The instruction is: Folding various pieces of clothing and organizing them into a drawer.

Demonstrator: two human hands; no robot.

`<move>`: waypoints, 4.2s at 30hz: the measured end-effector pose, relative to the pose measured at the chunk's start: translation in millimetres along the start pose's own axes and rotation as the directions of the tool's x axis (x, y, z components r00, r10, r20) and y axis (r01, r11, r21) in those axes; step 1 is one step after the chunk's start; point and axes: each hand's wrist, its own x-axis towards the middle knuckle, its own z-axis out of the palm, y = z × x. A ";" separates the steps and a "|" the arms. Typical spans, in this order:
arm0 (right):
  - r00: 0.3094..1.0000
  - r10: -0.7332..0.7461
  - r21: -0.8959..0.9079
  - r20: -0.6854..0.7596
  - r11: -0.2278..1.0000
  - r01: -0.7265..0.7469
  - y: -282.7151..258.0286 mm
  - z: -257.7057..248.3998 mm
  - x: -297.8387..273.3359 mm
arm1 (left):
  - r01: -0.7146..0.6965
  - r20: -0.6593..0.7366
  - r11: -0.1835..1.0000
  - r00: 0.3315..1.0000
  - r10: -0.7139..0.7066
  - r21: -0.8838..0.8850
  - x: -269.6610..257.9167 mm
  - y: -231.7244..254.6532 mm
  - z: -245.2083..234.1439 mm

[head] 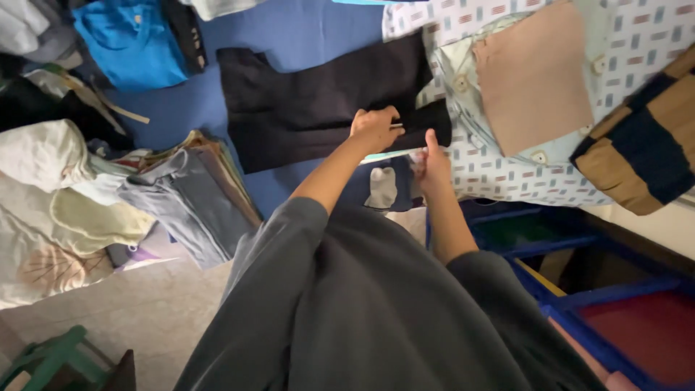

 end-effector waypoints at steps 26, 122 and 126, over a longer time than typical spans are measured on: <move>0.903 -0.427 0.386 -0.046 0.826 0.411 -5.0 -2.3 47.5 | 0.049 0.281 -0.277 0.128 -0.951 -0.960 -158.2 -178.7 96.1; 0.968 -0.249 0.128 0.040 0.962 0.242 -75.7 44.4 -16.3 | 0.669 -0.112 0.743 0.737 -0.666 -0.013 -151.8 -127.6 -57.4; 0.864 -0.437 0.264 0.250 0.890 0.373 -64.6 50.0 -40.3 | 0.439 -0.291 0.884 0.834 -0.468 -0.164 -146.4 -85.0 -27.8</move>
